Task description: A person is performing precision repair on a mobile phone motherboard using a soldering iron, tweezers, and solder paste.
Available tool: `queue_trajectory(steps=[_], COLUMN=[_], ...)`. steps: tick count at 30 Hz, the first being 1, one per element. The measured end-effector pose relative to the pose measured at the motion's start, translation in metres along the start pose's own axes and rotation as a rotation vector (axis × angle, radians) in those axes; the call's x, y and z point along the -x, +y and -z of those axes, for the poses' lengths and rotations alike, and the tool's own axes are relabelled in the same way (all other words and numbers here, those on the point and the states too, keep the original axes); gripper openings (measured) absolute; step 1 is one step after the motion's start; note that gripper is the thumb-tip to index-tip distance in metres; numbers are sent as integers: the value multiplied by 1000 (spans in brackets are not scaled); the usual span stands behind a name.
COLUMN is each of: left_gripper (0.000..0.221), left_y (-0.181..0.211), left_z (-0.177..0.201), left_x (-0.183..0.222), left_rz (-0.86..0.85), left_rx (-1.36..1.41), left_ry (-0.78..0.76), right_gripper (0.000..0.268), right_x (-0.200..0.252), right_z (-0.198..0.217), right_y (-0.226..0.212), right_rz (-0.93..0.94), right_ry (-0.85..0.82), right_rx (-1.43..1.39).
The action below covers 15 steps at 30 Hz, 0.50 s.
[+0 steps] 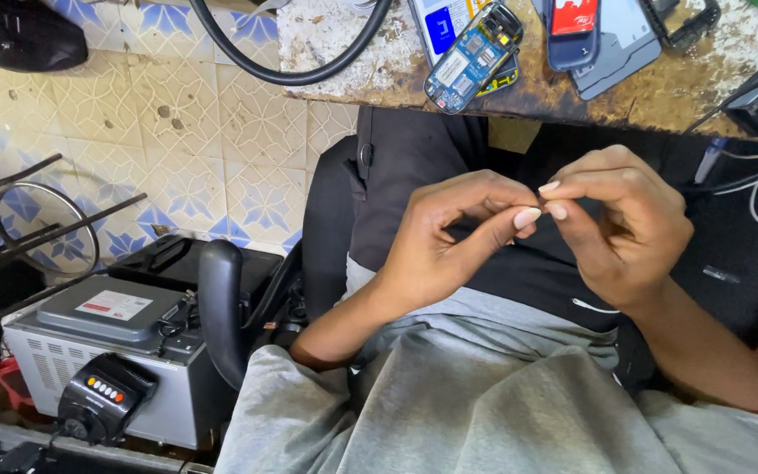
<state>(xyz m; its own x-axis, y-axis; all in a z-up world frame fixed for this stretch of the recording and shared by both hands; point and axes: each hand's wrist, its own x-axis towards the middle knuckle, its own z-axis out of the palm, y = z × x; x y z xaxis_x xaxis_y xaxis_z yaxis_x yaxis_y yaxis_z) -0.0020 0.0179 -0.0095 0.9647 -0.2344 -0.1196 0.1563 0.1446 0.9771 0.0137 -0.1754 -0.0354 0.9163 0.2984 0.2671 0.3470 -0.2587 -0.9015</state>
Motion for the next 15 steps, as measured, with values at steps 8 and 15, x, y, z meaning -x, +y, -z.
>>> queue_trajectory(steps=[8,15], left_gripper=[10,12], left_y=[-8,-18], left_z=[-3,-9], left_x=[2,8], left_rz=[-35,-190], left_rx=[-78,-230], left_ry=[34,104], right_gripper=[17,22], right_x=[8,7], right_z=[-5,-4], right_y=[5,3], right_rz=[-95,-77], right_ry=[63,-3], right_rx=[-133,-33])
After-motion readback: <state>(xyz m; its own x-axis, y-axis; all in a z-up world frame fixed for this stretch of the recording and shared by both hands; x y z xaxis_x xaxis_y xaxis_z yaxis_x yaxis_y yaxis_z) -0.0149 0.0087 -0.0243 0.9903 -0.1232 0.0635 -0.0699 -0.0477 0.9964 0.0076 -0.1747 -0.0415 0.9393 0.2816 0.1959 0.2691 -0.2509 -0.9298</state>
